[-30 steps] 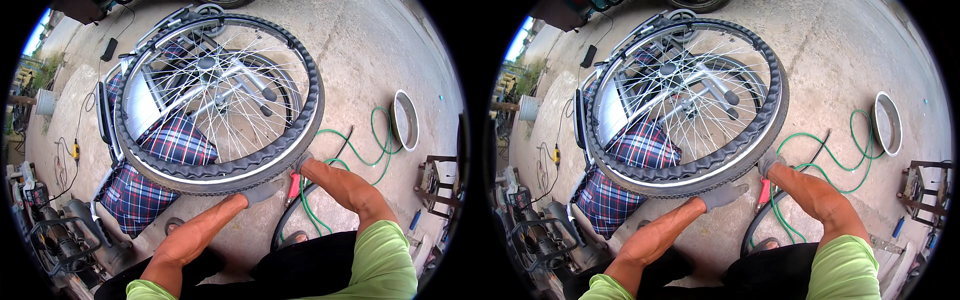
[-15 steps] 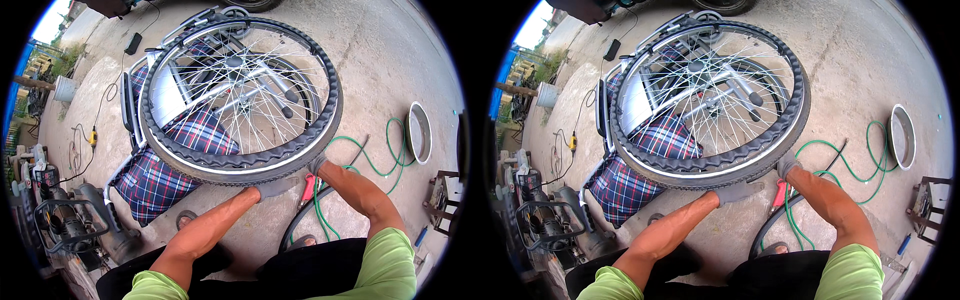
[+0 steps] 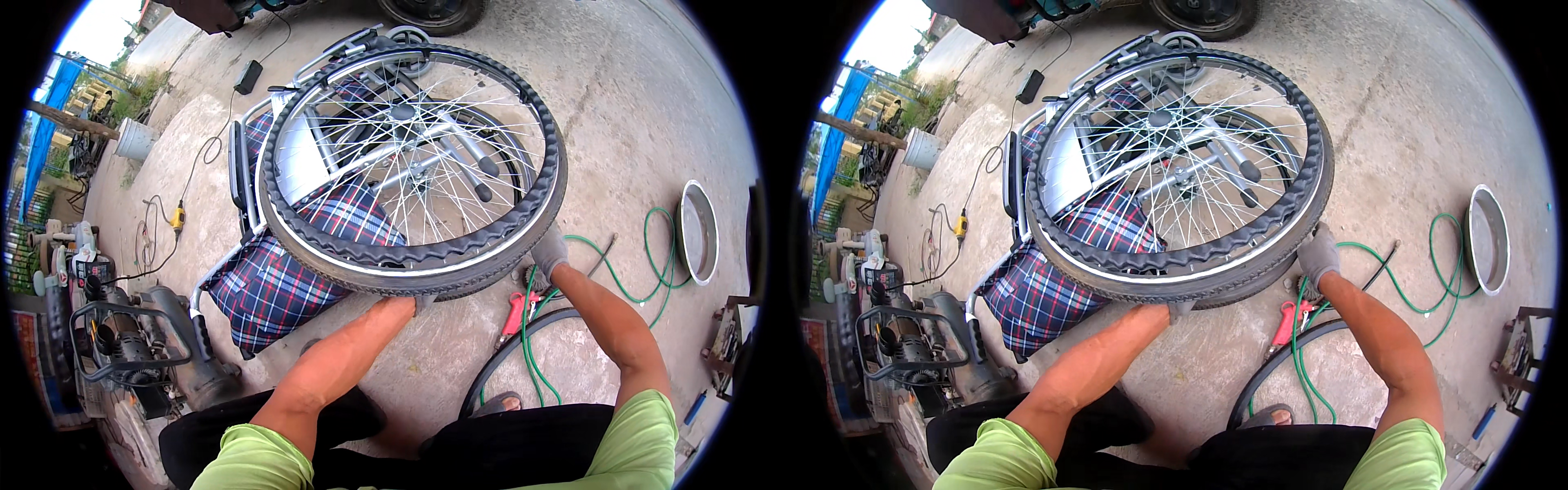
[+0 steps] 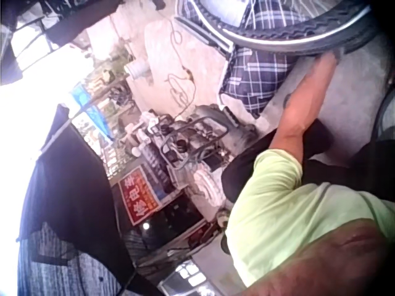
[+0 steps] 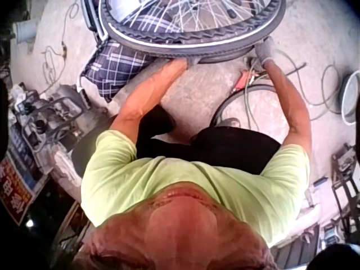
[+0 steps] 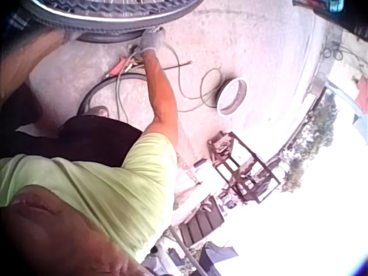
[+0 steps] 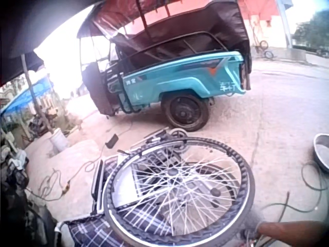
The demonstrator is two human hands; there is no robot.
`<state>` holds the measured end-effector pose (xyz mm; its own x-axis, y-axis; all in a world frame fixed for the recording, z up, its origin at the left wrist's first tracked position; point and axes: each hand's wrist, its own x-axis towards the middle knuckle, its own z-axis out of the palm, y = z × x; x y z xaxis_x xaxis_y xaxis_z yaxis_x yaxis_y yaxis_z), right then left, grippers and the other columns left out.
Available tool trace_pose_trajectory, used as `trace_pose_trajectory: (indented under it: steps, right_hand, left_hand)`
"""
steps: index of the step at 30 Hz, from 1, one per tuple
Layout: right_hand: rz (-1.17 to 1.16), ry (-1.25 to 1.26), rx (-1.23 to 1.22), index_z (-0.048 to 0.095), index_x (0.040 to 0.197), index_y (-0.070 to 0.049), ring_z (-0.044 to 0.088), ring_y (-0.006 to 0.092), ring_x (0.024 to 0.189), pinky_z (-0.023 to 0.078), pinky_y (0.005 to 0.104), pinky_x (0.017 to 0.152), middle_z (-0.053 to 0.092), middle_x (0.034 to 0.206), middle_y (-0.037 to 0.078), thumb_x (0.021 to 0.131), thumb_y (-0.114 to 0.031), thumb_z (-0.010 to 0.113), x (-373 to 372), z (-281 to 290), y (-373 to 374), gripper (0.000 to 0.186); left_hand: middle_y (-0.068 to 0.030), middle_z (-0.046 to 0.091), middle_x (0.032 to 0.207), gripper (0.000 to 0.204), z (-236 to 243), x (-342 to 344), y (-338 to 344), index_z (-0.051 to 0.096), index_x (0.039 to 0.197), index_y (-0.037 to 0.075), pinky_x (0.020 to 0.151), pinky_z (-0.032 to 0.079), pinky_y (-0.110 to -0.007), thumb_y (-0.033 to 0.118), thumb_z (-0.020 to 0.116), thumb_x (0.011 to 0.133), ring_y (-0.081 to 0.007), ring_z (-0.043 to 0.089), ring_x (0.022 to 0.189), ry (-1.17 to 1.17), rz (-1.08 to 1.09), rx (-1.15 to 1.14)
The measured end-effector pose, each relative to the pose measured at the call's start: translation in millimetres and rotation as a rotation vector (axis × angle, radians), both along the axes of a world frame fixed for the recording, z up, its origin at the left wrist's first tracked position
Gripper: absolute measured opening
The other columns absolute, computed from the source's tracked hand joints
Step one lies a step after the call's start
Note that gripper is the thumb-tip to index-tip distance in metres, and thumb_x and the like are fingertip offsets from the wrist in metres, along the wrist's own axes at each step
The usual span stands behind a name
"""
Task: The person installs a bicycle tire onto a wheel rim by hand, pressing the tire bead into the rim and rotating the wheel to seat the tire evenly. The person uses both hands to push the tire onto the rim and checks the fit around the circumference.
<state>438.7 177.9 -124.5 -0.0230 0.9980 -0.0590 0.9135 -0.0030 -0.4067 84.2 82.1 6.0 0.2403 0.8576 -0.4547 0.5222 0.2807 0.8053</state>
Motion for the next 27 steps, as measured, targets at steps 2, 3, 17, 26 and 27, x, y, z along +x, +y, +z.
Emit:
trace_pose_trajectory:
  steps: [2,3,17,26,27]
  right_hand:
    - [0.158,-0.114,0.151,0.064,0.11,-0.001,0.063,0.0404,0.101,0.05,0.0481,0.091,0.068,0.102,0.022,0.082,-0.024,0.066,-55.6,86.9,-2.0,0.036]
    - [0.259,-0.064,0.141,0.065,0.108,-0.003,0.062,0.0403,0.101,0.049,0.0478,0.092,0.067,0.103,0.021,0.08,-0.023,0.067,-61.5,118.6,-5.0,0.035]
    - [0.98,0.159,0.103,0.068,0.111,-0.002,0.057,0.0413,0.118,0.043,0.049,0.103,0.063,0.121,0.022,0.068,-0.04,0.081,-149.1,166.7,-76.2,0.059]
    - [0.959,0.124,-0.204,0.06,0.13,-0.009,0.055,0.0386,0.123,0.044,0.0452,0.104,0.059,0.13,0.02,0.07,-0.032,0.08,-167.4,197.1,-71.0,0.068]
    - [0.996,0.078,-0.211,0.062,0.128,-0.009,0.058,0.0379,0.119,0.047,0.0446,0.101,0.062,0.127,0.019,0.073,-0.038,0.077,-167.8,204.2,-66.9,0.064]
  left_hand:
    - [-0.0168,0.062,0.123,0.042,3.8,-24.3,-10.6,0.06,0.126,0.004,0.094,0.045,-0.038,0.033,0.059,0.097,-0.0272,0.058,0.111,0.064,0.053,-0.039]
    - [-0.0164,0.063,0.122,0.04,9.1,-20.0,-7.1,0.061,0.125,0.004,0.092,0.046,-0.038,0.032,0.059,0.097,-0.0267,0.059,0.11,0.065,0.044,-0.044]
    - [-0.0236,0.044,0.147,0.071,63.7,-56.9,-21.0,0.043,0.146,0.005,0.113,0.035,-0.043,0.04,0.067,0.09,-0.037,0.044,0.135,0.42,-0.638,0.399]
    - [-0.0265,0.046,0.143,0.069,40.8,-76.6,-27.4,0.046,0.143,0.004,0.112,0.036,-0.045,0.028,0.069,0.083,-0.0416,0.043,0.134,0.578,-0.721,0.465]
    - [-0.0273,0.046,0.142,0.071,42.4,-77.4,-24.3,0.046,0.143,0.004,0.11,0.037,-0.046,0.03,0.069,0.081,-0.0414,0.044,0.133,0.586,-0.734,0.464]
